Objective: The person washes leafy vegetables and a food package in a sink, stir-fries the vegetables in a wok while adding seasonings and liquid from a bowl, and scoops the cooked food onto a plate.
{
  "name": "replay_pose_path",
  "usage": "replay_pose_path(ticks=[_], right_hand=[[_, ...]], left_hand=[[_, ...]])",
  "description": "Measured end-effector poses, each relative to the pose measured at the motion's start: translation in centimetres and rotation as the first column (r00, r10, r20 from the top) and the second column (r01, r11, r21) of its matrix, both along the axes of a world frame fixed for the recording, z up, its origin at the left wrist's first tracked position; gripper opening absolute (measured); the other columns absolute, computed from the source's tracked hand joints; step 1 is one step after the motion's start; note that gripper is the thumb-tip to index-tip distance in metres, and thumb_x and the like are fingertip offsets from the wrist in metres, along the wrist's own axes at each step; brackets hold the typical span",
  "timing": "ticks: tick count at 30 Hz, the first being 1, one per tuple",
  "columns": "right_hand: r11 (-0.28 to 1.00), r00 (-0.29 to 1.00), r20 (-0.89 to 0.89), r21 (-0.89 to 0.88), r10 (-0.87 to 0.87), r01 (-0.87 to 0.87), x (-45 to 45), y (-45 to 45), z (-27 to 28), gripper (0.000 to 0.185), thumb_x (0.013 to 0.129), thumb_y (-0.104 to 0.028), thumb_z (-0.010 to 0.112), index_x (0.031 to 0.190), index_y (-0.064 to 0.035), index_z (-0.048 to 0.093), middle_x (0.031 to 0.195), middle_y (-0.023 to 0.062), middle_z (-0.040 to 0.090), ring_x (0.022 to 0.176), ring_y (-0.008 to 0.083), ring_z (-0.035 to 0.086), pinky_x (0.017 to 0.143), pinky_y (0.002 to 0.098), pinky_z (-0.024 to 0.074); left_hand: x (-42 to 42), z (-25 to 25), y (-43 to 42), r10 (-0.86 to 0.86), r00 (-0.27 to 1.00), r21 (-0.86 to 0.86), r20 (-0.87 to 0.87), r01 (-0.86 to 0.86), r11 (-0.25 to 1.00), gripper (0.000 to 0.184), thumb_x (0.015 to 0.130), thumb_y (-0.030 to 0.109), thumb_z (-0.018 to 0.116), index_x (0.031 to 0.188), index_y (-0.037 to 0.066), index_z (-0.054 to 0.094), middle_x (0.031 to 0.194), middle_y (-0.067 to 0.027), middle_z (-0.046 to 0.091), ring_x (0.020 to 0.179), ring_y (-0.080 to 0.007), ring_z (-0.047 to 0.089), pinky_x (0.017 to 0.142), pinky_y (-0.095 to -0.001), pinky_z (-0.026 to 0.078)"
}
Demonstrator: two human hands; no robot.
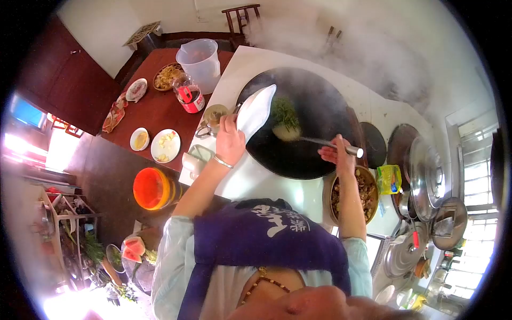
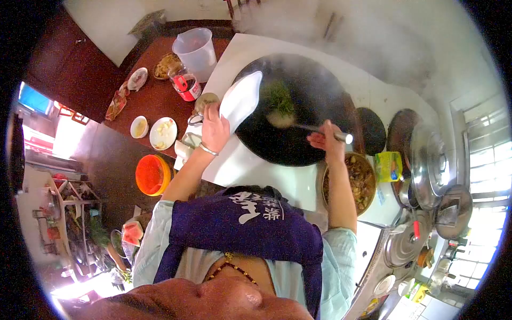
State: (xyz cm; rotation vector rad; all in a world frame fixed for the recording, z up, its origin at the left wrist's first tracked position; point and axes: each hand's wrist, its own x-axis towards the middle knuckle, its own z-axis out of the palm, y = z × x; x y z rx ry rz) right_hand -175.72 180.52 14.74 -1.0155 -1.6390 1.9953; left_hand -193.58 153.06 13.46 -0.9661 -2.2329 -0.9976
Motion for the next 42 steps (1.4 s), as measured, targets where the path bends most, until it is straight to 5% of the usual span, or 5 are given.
replay_pose_path(ticks=[9,13,16,30,42], right_hand=[[0.988,0.988,0.007,-0.009,-0.154,0.154,1.4,-1.3,-6.0,0.034,0.092,-0.037,0.052,0.097,-0.0027,0.050,0.079,0.0174,0.062,0.065,0.0253,0.067,0.051,0.0300,0.0544],[0.958,0.905,-0.359,-0.246,-0.230,0.146,-3.2,-2.7,-13.5,0.029,0.093,-0.030,0.053,0.102,-0.0030,0.047,0.092,0.0199,0.062,0.085,0.0317,0.066,0.075,0.0364,0.0560],[0.951,0.839,-0.482,-0.285,-0.253,0.122,-5.7,-2.8,-13.7,0.026,0.094,-0.027,0.051,0.100,-0.0017,0.046,0.095,0.0218,0.062,0.088,0.0320,0.065,0.077,0.0379,0.0559],[0.995,0.797,-0.598,-0.097,-0.079,0.025,1.8,-1.0,-3.1,0.027,0.092,-0.032,0.051,0.090,-0.0059,0.048,0.092,0.0234,0.064,0.083,0.0334,0.066,0.070,0.0398,0.0582],[0.972,0.953,-0.210,0.126,0.220,-0.197,8.0,6.9,12.4,0.040,0.094,-0.049,0.040,0.089,-0.0113,0.052,0.069,0.0125,0.064,0.051,0.0194,0.060,0.042,0.0247,0.0408]], left_hand=[[1.1,-3.6,-1.0,-0.005,0.868,0.148,0.496,-0.080,0.986,0.036,0.078,0.003,0.048,0.111,-0.009,0.043,0.101,-0.0272,0.053,0.090,-0.0419,0.054,0.080,-0.0475,0.045],[2.8,-0.2,-1.8,-0.413,0.042,0.406,0.910,-0.296,0.865,0.039,0.088,0.019,0.053,0.120,-0.001,0.044,0.108,-0.0192,0.058,0.095,-0.0329,0.061,0.078,-0.0458,0.052],[3.0,-1.8,-2.9,-0.485,-0.110,0.436,0.868,-0.302,0.848,0.036,0.091,0.024,0.052,0.119,0.001,0.046,0.110,-0.0126,0.058,0.088,-0.0244,0.064,0.069,-0.0421,0.056],[0.7,-7.3,-0.3,-0.771,-0.170,0.655,0.614,-0.435,0.618,0.038,0.093,0.026,0.052,0.121,0.001,0.043,0.117,-0.0144,0.056,0.102,-0.0277,0.060,0.086,-0.0461,0.051],[-0.8,-9.9,3.4,-0.816,-0.264,0.714,0.514,-0.396,0.578,0.055,0.085,0.047,0.059,0.119,0.005,0.050,0.119,-0.0092,0.057,0.110,-0.0234,0.054,0.096,-0.0428,0.044]])
